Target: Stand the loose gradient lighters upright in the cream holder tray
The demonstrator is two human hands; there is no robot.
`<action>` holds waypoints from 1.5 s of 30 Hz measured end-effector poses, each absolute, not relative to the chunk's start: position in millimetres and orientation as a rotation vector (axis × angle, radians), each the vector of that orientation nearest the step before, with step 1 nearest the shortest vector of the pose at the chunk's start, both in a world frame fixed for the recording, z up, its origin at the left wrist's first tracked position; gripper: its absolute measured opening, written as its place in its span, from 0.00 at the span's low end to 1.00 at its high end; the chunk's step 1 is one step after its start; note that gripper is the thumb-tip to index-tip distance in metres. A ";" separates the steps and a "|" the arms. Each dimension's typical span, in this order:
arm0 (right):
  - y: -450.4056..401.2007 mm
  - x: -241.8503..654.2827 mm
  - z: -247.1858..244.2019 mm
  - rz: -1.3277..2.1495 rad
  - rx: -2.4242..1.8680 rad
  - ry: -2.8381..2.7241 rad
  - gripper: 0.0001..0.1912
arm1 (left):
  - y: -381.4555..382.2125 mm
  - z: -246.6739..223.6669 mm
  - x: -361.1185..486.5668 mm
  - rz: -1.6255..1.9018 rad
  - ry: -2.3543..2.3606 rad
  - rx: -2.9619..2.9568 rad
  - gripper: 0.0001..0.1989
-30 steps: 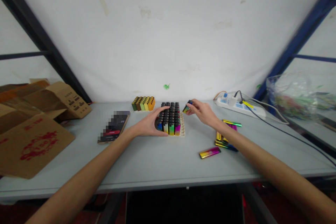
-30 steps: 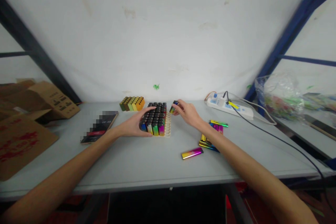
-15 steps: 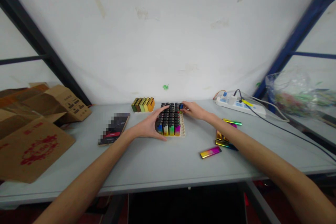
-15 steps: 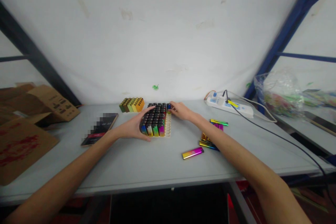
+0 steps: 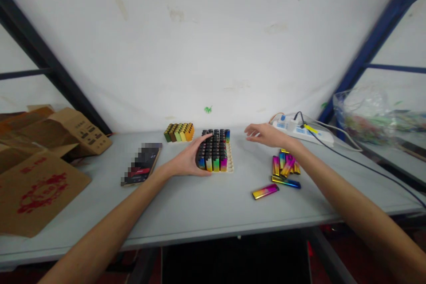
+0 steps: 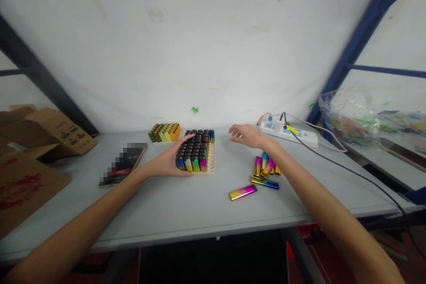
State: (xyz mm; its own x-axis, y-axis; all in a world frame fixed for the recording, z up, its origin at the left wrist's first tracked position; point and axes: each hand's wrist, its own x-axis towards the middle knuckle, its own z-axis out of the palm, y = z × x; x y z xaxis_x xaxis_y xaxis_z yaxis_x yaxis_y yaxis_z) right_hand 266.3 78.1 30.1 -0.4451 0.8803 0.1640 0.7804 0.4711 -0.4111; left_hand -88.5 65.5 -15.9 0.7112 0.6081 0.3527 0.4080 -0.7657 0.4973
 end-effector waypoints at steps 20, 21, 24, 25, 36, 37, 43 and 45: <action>4.1 275.6 1.2 0.048 -2.053 -2.407 0.17 | 61.9 -18.2 -85.2 0.744 0.873 2.527 0.60; 7.0 273.7 2.7 0.078 -2.012 -2.419 0.15 | 61.7 -18.0 -85.4 0.746 0.873 2.529 0.60; 12.3 268.1 7.8 0.132 -1.899 -2.437 0.15 | 61.8 -18.2 -85.9 0.754 0.864 2.544 0.60; 13.6 266.8 9.5 0.147 -1.853 -2.433 0.16 | 62.1 -18.6 -85.9 0.751 0.864 2.544 0.60; 35.7 245.1 28.0 0.979 -1.044 -1.963 0.19 | 63.5 -19.7 -84.4 0.740 0.870 2.538 0.59; 37.2 241.0 29.2 1.053 -0.977 -1.930 0.20 | 63.2 -19.3 -84.2 0.741 0.868 2.539 0.59; 42.6 221.4 12.7 1.283 -0.852 -1.792 0.19 | 62.9 -19.0 -83.9 0.746 0.860 2.551 0.59; 43.3 216.8 1.5 1.254 -0.911 -1.736 0.20 | 63.4 -19.1 -83.9 0.734 0.865 2.549 0.59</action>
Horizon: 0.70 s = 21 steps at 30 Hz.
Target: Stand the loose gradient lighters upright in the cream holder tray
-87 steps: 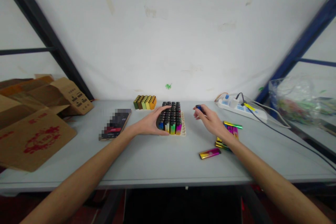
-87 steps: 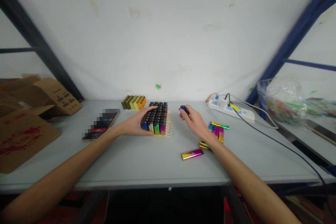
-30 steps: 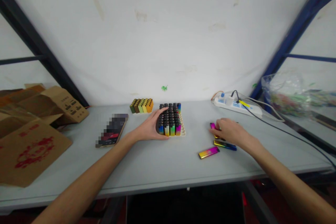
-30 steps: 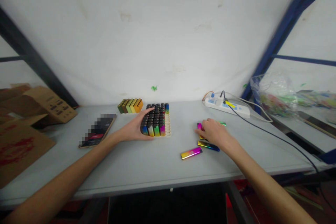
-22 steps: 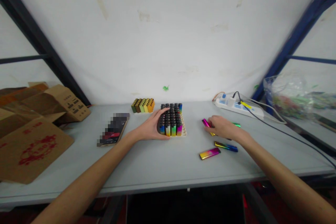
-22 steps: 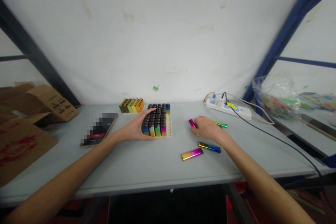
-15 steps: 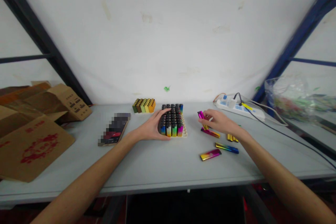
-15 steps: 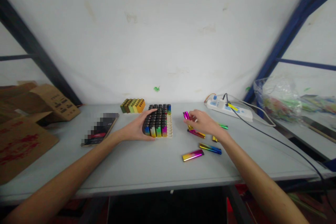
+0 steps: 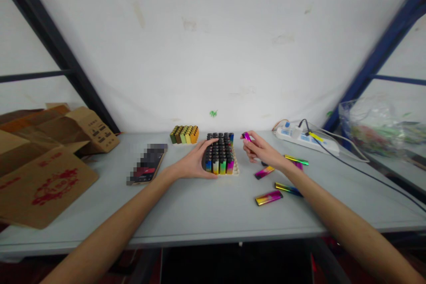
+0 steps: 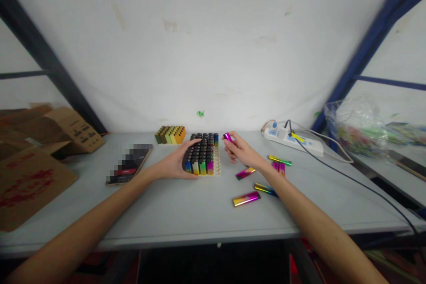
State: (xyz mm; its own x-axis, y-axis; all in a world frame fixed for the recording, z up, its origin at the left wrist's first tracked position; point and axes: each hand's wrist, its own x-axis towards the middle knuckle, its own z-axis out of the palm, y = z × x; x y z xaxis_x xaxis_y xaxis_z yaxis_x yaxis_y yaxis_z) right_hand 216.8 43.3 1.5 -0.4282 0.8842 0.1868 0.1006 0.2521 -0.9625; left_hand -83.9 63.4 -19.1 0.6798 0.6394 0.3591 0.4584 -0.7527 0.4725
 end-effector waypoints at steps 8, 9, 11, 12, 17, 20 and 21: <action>42.4 211.7 -12.2 0.563 -1.289 -1.730 0.29 | 63.7 -17.9 -84.8 0.735 0.854 2.537 0.60; 42.2 212.2 -12.3 0.514 -1.331 -1.721 0.30 | 63.5 -17.6 -84.9 0.736 0.852 2.535 0.60; 42.0 213.3 -12.9 0.444 -1.382 -1.717 0.29 | 63.1 -16.7 -84.9 0.737 0.854 2.530 0.59; 42.0 213.8 -13.3 0.419 -1.392 -1.721 0.28 | 62.8 -16.3 -84.9 0.737 0.855 2.526 0.59; 41.5 215.2 -12.9 0.381 -1.405 -1.735 0.21 | 62.6 -15.4 -85.5 0.732 0.865 2.530 0.59; 39.9 213.8 -12.2 0.387 -1.406 -1.760 0.23 | 63.5 -16.7 -86.1 0.727 0.872 2.539 0.60; 39.0 212.9 -12.4 0.388 -1.398 -1.777 0.23 | 63.8 -17.1 -86.2 0.725 0.872 2.540 0.60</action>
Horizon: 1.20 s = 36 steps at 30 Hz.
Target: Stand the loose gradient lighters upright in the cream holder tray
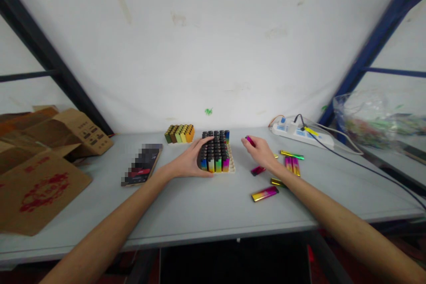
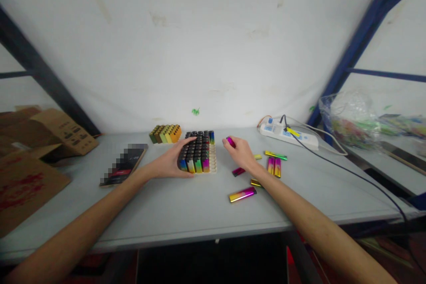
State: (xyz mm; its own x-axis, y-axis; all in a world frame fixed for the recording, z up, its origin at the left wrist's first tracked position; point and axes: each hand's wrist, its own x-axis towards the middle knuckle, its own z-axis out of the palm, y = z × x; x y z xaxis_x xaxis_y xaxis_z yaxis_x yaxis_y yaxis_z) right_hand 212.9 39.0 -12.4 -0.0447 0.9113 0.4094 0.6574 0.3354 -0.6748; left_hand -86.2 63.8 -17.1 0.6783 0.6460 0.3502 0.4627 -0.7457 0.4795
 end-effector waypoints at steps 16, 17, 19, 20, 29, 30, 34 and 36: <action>34.1 208.3 -4.9 0.342 -1.281 -1.920 0.22 | 69.6 -13.8 -90.2 0.685 0.750 2.447 0.58; 34.0 208.1 -4.2 0.374 -1.286 -1.896 0.22 | 69.7 -13.8 -90.3 0.688 0.745 2.445 0.58; 34.9 207.1 -4.5 0.411 -1.273 -1.867 0.22 | 69.9 -13.9 -90.2 0.694 0.731 2.442 0.58; 36.0 206.6 -5.5 0.415 -1.264 -1.871 0.21 | 69.9 -14.1 -90.0 0.696 0.725 2.442 0.58; 51.3 203.5 -19.3 0.340 -1.305 -2.088 0.11 | 68.5 -15.1 -87.9 0.694 0.714 2.443 0.58; 52.3 203.1 -18.4 0.329 -1.310 -2.105 0.11 | 68.4 -15.1 -87.7 0.702 0.717 2.448 0.58; 56.8 201.4 -13.6 0.268 -1.294 -2.140 0.11 | 68.5 -14.7 -87.5 0.702 0.720 2.467 0.58; 60.1 200.4 -13.2 0.293 -1.301 -2.125 0.12 | 68.4 -14.2 -87.6 0.688 0.723 2.471 0.58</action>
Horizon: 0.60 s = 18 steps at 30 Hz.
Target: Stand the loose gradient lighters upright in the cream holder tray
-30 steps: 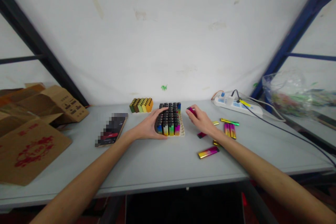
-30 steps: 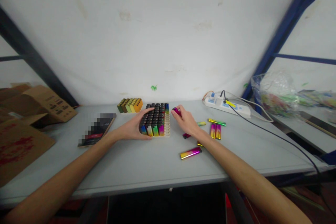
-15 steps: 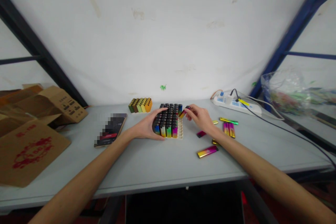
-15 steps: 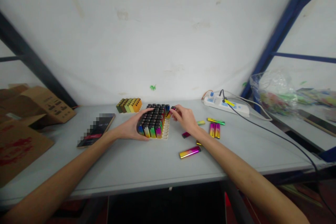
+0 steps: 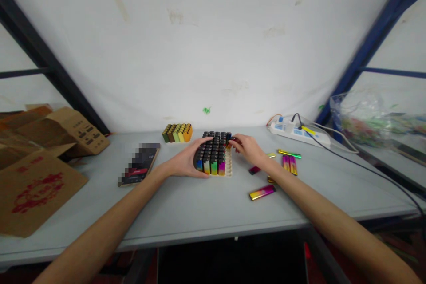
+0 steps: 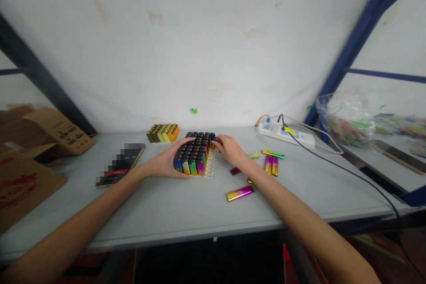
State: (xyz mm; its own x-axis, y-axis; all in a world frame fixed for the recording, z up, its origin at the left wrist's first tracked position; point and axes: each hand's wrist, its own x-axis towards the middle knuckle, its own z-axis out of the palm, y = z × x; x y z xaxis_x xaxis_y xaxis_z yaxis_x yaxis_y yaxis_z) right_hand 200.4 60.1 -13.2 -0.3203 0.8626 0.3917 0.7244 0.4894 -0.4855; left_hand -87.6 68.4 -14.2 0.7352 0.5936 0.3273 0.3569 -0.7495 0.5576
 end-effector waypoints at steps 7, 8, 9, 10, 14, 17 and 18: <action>69.1 190.3 -23.2 0.083 -1.457 -2.155 0.09 | 65.0 -10.5 -85.6 0.688 0.730 2.499 0.58; 69.1 188.4 -24.7 0.050 -1.486 -2.159 0.09 | 64.6 -9.9 -85.3 0.687 0.728 2.501 0.57; 68.5 186.7 -25.7 0.026 -1.515 -2.162 0.09 | 64.2 -9.4 -85.1 0.689 0.726 2.504 0.57; 67.7 185.5 -26.3 0.007 -1.543 -2.165 0.10 | 64.0 -9.0 -85.0 0.690 0.723 2.509 0.57; 62.5 185.2 -23.4 -0.026 -1.622 -2.186 0.13 | 63.9 -9.7 -85.0 0.685 0.735 2.525 0.57; 59.4 187.9 -19.0 -0.025 -1.645 -2.215 0.15 | 63.6 -12.3 -83.9 0.695 0.741 2.530 0.57; 58.9 188.8 -18.1 -0.024 -1.658 -2.217 0.16 | 63.5 -13.6 -83.2 0.704 0.741 2.530 0.57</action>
State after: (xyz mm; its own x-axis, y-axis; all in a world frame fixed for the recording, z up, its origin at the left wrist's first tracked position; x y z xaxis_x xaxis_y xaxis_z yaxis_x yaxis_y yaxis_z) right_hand 188.8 58.9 -18.1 -0.2388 0.9230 0.3018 0.9294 0.3073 -0.2045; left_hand -83.2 63.5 -13.6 0.7312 0.5858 0.3497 0.3787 -0.7748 0.5061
